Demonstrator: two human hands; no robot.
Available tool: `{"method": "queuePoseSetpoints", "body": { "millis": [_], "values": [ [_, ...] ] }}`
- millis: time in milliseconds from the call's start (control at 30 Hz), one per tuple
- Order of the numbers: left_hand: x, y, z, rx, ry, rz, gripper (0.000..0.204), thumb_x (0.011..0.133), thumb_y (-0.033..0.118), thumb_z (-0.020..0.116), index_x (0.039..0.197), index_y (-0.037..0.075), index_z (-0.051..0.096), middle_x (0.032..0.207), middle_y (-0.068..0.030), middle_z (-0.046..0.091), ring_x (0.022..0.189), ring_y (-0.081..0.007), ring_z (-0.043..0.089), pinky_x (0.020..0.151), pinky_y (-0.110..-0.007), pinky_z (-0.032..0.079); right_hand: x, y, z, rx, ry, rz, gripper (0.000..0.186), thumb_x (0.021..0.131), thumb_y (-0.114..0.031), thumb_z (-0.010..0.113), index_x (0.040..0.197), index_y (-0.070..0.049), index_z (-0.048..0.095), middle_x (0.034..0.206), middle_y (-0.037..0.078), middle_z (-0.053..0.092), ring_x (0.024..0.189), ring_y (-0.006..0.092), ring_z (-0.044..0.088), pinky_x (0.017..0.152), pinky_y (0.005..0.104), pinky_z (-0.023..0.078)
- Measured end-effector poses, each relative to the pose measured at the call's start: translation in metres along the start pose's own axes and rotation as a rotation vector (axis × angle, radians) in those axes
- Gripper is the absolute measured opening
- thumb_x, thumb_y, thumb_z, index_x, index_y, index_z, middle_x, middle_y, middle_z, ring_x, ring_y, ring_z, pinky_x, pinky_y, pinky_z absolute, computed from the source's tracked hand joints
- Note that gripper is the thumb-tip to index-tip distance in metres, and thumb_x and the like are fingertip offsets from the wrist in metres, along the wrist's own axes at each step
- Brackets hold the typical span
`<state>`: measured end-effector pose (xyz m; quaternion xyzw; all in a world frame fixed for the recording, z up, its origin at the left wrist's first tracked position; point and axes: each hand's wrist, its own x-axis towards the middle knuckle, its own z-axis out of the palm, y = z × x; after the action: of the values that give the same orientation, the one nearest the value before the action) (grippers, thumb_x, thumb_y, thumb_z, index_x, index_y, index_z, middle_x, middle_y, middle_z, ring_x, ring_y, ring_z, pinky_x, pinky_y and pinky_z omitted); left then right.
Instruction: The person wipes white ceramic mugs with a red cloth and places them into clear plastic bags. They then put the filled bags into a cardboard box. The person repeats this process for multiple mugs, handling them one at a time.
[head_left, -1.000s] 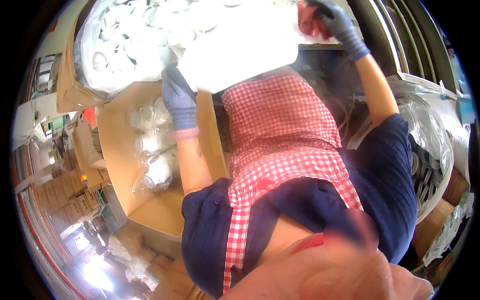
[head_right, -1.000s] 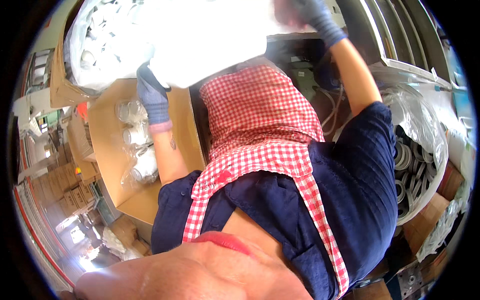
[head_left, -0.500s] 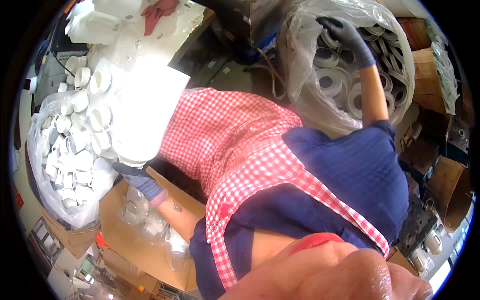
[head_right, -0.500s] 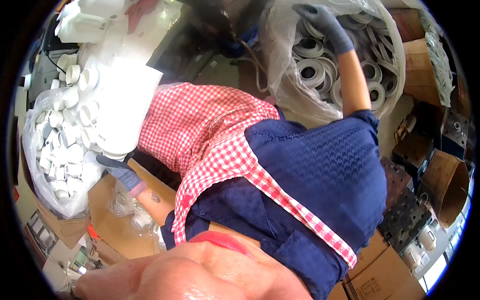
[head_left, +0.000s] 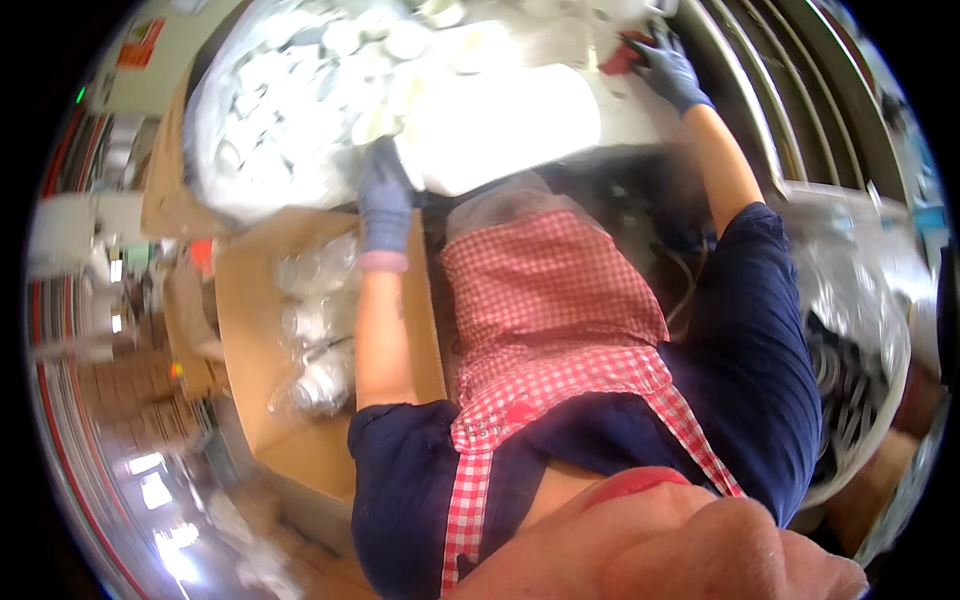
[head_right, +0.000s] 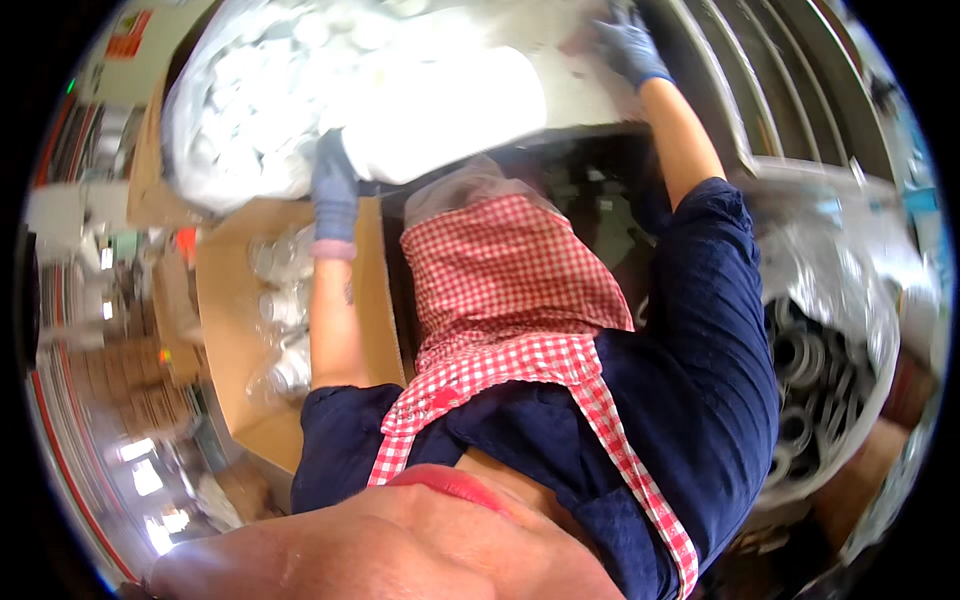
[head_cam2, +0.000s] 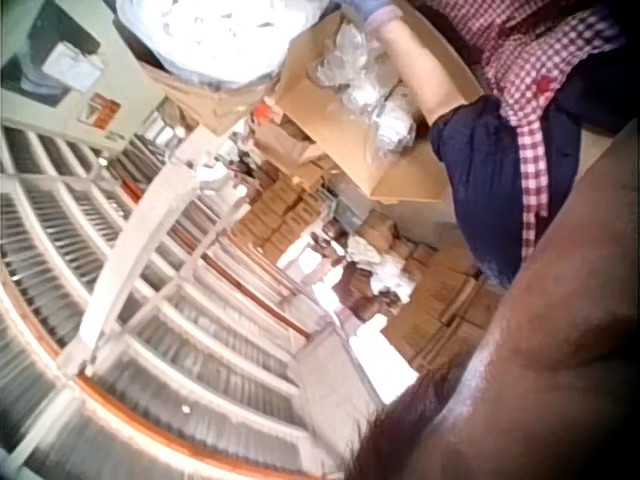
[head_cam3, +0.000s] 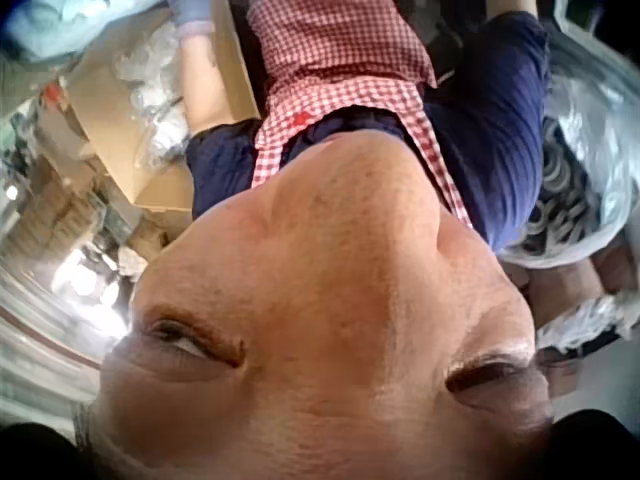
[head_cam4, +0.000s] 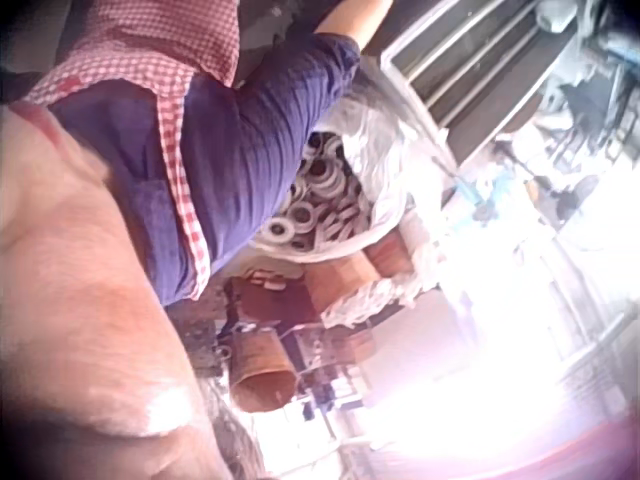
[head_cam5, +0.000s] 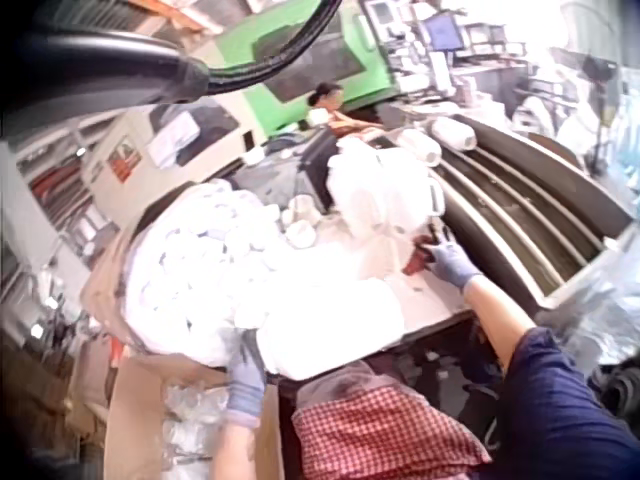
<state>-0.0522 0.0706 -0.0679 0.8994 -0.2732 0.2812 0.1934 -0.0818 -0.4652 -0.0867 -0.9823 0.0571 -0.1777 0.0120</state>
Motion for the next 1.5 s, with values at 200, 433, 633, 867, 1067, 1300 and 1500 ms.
{"method": "queuePoseSetpoints", "body": {
  "millis": [200,433,633,867,1067,1300,1500],
  "values": [
    [0.046,0.079,-0.065,-0.12,-0.12,-0.346,0.034,0.101,0.031,0.04,0.116,0.005,0.056,0.097,-0.0244,0.068,0.09,-0.0426,0.065,0.079,-0.049,0.051,0.015,-0.02,-0.048,0.616,0.059,0.384,0.025,0.09,-0.023,0.06,0.111,-0.026,0.073,0.09,0.005,0.072,0.067,0.0215,0.068,0.065,0.0342,0.054],
    [0.044,0.112,-0.064,-0.14,-0.175,-0.399,0.035,0.102,0.034,0.038,0.111,0.006,0.056,0.095,-0.0239,0.068,0.092,-0.044,0.065,0.078,-0.052,0.051,-0.097,-0.281,-0.156,0.601,0.269,-0.223,0.033,0.079,-0.009,0.069,0.11,-0.019,0.067,0.105,0.012,0.064,0.097,0.0304,0.065,0.082,0.0394,0.056],
    [0.023,0.106,-0.055,-0.106,-0.116,-0.362,0.034,0.099,0.026,0.041,0.121,0.002,0.053,0.08,-0.025,0.067,0.079,-0.0456,0.065,0.074,-0.053,0.05,-0.089,-0.235,-0.126,0.899,0.189,-0.188,0.032,0.076,-0.009,0.072,0.106,-0.018,0.071,0.106,0.012,0.065,0.09,0.0288,0.067,0.076,0.0368,0.057],
    [0.011,0.114,-0.033,-0.243,-0.197,-0.321,0.032,0.099,0.026,0.044,0.118,0.002,0.055,0.092,-0.0252,0.066,0.087,-0.0441,0.064,0.076,-0.05,0.05,-0.1,-0.263,-0.142,0.631,0.324,-0.451,0.029,0.078,-0.007,0.07,0.106,-0.015,0.072,0.109,0.013,0.063,0.094,0.0294,0.065,0.08,0.037,0.054],
    [-0.005,0.086,-0.017,-0.226,-0.07,-0.089,0.039,0.094,0.029,0.049,0.122,0.002,0.056,0.11,-0.0192,0.064,0.096,-0.0353,0.062,0.078,-0.045,0.048,-0.095,-0.059,-0.095,0.343,0.378,-0.134,0.03,0.083,-0.012,0.068,0.113,-0.018,0.071,0.091,0.01,0.068,0.083,0.0251,0.068,0.077,0.0326,0.056],
    [-0.054,0.079,-0.042,-0.892,-0.05,-0.758,0.074,0.098,0.063,0.03,0.139,0.003,0.044,0.122,-0.0121,0.063,0.092,-0.0257,0.066,0.063,-0.038,0.055,-0.275,0.037,-0.263,0.859,-0.037,0.308,0.027,0.096,-0.02,0.063,0.117,-0.002,0.068,0.102,0.007,0.073,0.094,0.0141,0.065,0.085,0.0285,0.052],
    [-0.039,0.076,-0.035,-0.822,-0.148,-0.572,0.071,0.098,0.06,0.034,0.14,0.003,0.043,0.124,-0.0128,0.062,0.097,-0.0263,0.064,0.069,-0.039,0.055,-0.503,0.106,-0.204,0.364,-0.299,0.746,0.063,0.093,-0.058,0.058,0.103,0.004,0.068,0.09,0.02,0.071,0.082,0.0311,0.068,0.076,0.0382,0.053]
  ]
}}
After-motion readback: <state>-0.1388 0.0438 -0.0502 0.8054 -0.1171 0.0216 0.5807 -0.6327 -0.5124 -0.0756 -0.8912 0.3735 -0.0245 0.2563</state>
